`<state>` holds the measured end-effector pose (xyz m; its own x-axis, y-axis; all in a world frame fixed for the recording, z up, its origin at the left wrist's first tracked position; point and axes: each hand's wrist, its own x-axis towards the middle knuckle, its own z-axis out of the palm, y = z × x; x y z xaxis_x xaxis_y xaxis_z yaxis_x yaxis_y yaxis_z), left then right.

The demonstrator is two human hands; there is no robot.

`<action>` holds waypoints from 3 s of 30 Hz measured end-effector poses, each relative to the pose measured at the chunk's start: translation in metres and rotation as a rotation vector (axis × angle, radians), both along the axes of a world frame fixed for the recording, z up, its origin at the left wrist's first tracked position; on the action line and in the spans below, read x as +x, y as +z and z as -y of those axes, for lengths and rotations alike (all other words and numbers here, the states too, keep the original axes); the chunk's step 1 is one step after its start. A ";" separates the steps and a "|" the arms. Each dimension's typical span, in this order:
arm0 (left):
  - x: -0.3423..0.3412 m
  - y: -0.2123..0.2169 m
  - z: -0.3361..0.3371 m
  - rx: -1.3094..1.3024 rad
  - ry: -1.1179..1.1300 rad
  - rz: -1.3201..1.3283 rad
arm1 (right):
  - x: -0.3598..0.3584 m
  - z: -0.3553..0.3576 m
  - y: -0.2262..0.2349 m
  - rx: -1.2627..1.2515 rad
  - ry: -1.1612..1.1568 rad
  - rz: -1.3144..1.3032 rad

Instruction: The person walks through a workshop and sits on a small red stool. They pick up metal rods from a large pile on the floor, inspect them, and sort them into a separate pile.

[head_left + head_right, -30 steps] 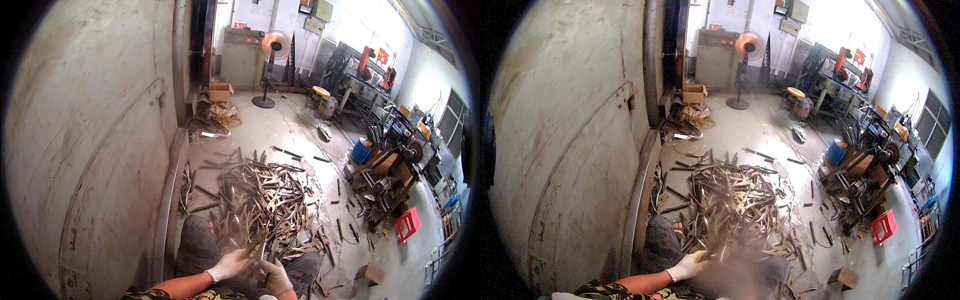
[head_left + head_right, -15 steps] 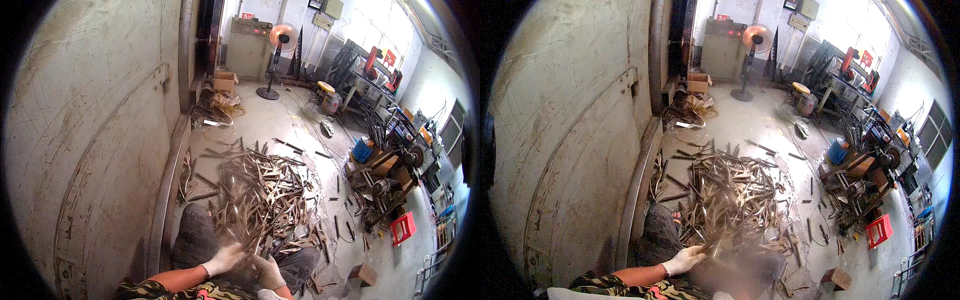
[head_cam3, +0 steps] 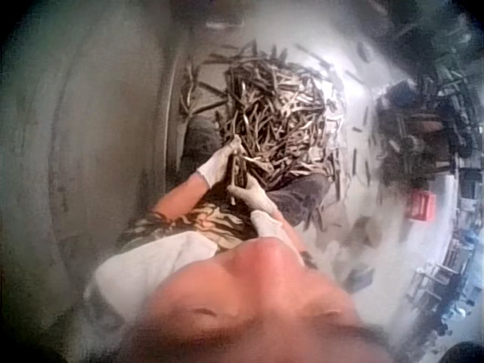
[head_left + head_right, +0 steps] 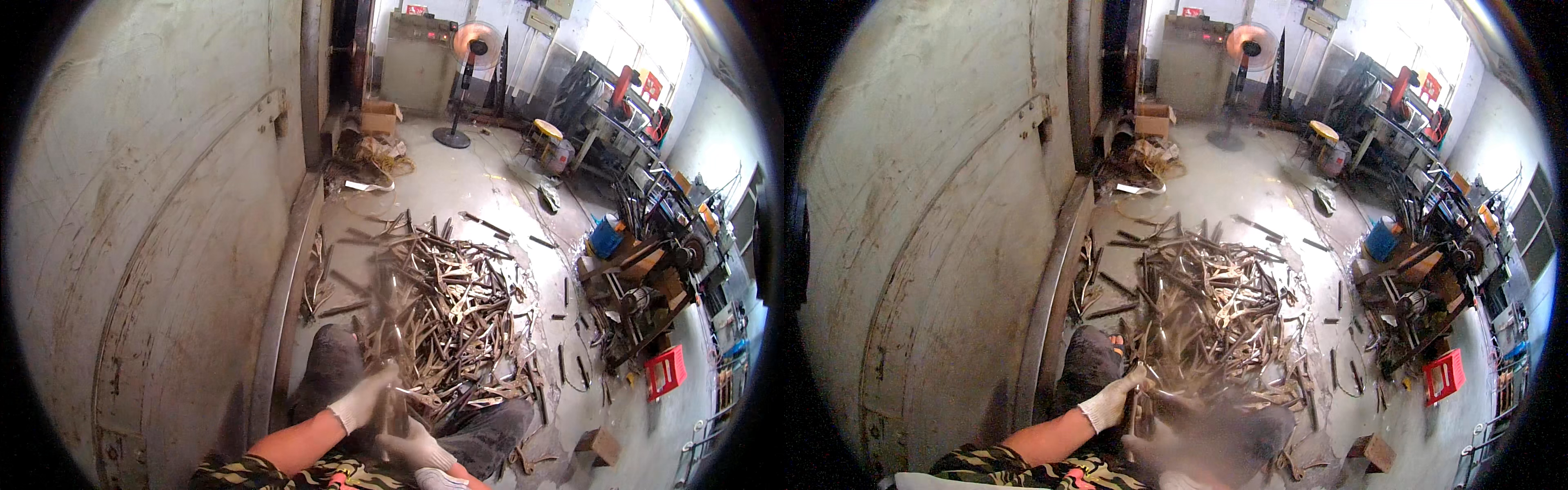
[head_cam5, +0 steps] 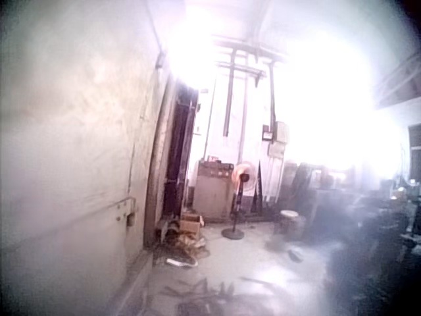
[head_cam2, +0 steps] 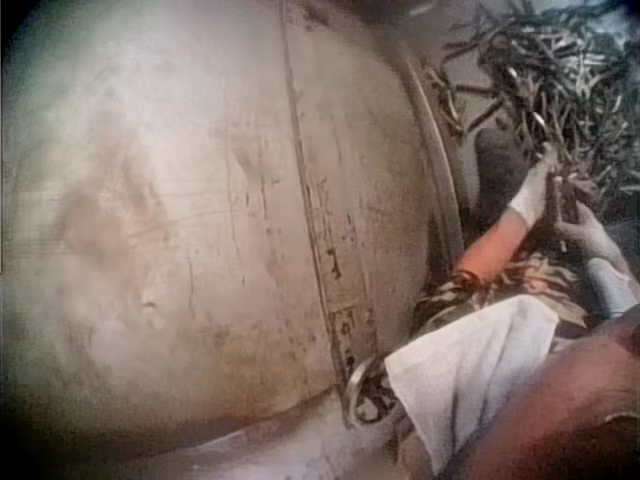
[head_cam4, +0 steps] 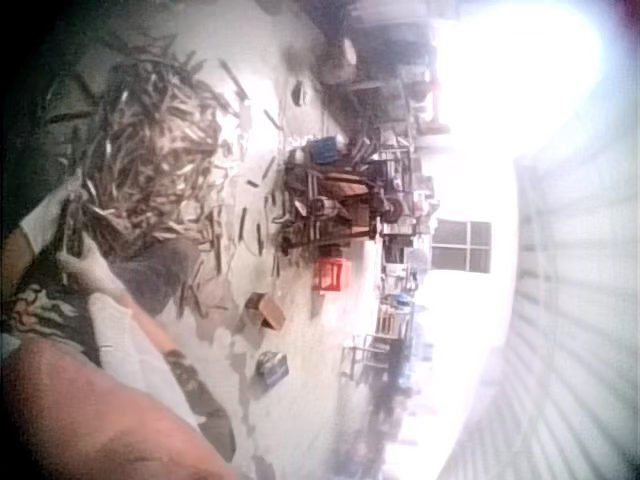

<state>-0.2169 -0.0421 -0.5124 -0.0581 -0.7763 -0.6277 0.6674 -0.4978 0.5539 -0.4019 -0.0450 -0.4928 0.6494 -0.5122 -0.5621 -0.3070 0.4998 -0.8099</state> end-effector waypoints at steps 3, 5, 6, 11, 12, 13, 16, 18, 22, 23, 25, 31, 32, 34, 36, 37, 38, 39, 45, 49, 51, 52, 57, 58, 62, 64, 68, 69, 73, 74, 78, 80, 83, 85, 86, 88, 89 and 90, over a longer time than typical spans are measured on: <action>0.003 -0.012 0.002 -0.073 0.001 -0.007 | -0.010 -0.005 -0.017 -0.067 0.047 -0.014; -0.001 -0.009 0.007 -0.161 -0.002 -0.011 | -0.038 0.008 -0.046 -0.142 0.096 -0.034; -0.004 -0.007 0.003 -0.181 0.006 -0.005 | -0.042 0.007 -0.047 -0.099 0.077 -0.036; -0.010 -0.050 -0.007 -0.300 0.072 0.109 | -0.009 0.028 -0.008 0.065 -0.053 -0.095; -0.015 -0.064 -0.010 -0.295 0.089 0.173 | 0.006 0.032 0.003 -0.226 -0.169 -0.022; -0.012 -0.063 -0.017 -0.267 0.097 0.206 | 0.027 0.043 0.044 -0.136 -0.244 -0.121; -0.027 -0.066 -0.007 -0.227 0.031 0.287 | 0.009 0.088 -0.015 -0.614 -0.184 -0.342; -0.031 -0.067 -0.006 -0.190 0.012 0.456 | 0.046 0.099 0.026 -0.728 0.046 -0.532; -0.033 -0.047 -0.002 -0.177 -0.035 0.776 | 0.068 0.106 0.014 -1.007 0.317 -0.619; -0.033 -0.049 -0.002 -0.173 -0.035 0.776 | 0.068 0.106 0.010 -0.995 0.314 -0.620; -0.032 -0.055 -0.004 -0.168 -0.037 0.774 | 0.069 0.100 0.001 -1.011 0.269 -0.619; -0.031 -0.051 -0.013 -0.188 -0.116 0.683 | 0.060 0.083 -0.011 -0.829 0.102 -0.617; -0.031 -0.050 -0.012 -0.199 -0.140 0.636 | 0.057 0.081 -0.013 -0.828 0.036 -0.581; -0.030 -0.048 -0.007 -0.215 -0.183 0.541 | 0.051 0.079 -0.023 -0.828 -0.092 -0.508; -0.033 -0.057 -0.011 -0.225 -0.115 0.511 | 0.050 0.074 -0.028 -0.866 -0.143 -0.470; -0.034 -0.062 -0.013 -0.230 -0.079 0.495 | 0.049 0.074 -0.026 -0.872 -0.146 -0.477; -0.035 -0.065 -0.012 -0.201 -0.092 0.500 | 0.049 0.077 -0.024 -0.890 -0.147 -0.482; -0.036 -0.068 -0.011 -0.172 -0.105 0.504 | 0.049 0.077 -0.026 -0.899 -0.173 -0.474; -0.038 -0.070 -0.017 -0.204 -0.093 0.598 | 0.044 0.065 -0.042 -0.720 -0.275 -0.382; -0.038 -0.058 -0.015 -0.158 -0.185 0.760 | 0.035 0.061 -0.043 -0.719 -0.316 -0.345; -0.039 -0.054 -0.014 -0.183 -0.221 0.705 | 0.027 0.059 -0.043 -0.780 -0.327 -0.366; -0.041 -0.052 -0.016 -0.197 -0.239 0.677 | 0.021 0.047 -0.047 -0.770 -0.305 -0.374; -0.043 -0.049 -0.003 -0.122 -0.292 0.820 | 0.027 0.095 -0.036 -0.790 -0.144 -0.440; -0.043 -0.038 0.003 -0.090 -0.370 0.791 | 0.027 0.098 -0.027 -0.765 -0.119 -0.488; -0.043 -0.055 -0.011 -0.168 -0.173 0.584 | 0.035 0.076 -0.039 -1.031 -0.084 -0.406; -0.046 -0.046 -0.009 -0.174 -0.248 0.698 | 0.027 0.070 -0.049 -1.048 -0.189 -0.359; -0.046 -0.042 -0.011 -0.225 -0.184 0.592 | 0.024 0.065 -0.041 -1.112 -0.229 -0.292; -0.044 -0.042 -0.011 -0.262 -0.242 0.621 | 0.021 0.063 -0.041 -1.151 -0.253 -0.242; -0.050 -0.043 -0.015 -0.280 -0.236 0.601 | 0.012 0.052 -0.049 -1.248 -0.324 -0.304; -0.049 -0.053 -0.014 -0.225 -0.194 0.562 | 0.020 0.057 -0.042 -1.165 -0.355 -0.273; -0.026 -0.061 0.001 -0.164 -0.042 0.525 | 0.011 0.059 -0.040 -0.301 -0.534 -0.234; -0.027 -0.042 0.019 -0.153 0.020 0.522 | -0.001 0.057 -0.015 -0.105 -0.613 -0.191; -0.027 -0.050 0.029 -0.252 0.138 0.372 | -0.021 0.045 -0.042 -0.091 -0.492 -0.095; -0.026 -0.039 0.029 -0.236 0.218 0.305 | -0.010 0.049 -0.031 -0.125 -0.385 -0.160; -0.029 -0.029 0.029 -0.200 0.246 0.265 | -0.010 0.054 -0.033 -0.189 -0.323 -0.185; -0.029 -0.030 0.027 -0.176 0.225 0.238 | -0.002 0.056 -0.034 -0.188 -0.326 -0.197; -0.028 -0.038 0.023 -0.184 0.177 0.248 | 0.004 0.057 -0.047 -0.280 -0.293 -0.204; -0.027 -0.044 0.019 -0.192 0.127 0.258 | 0.006 0.056 -0.054 -0.370 -0.260 -0.212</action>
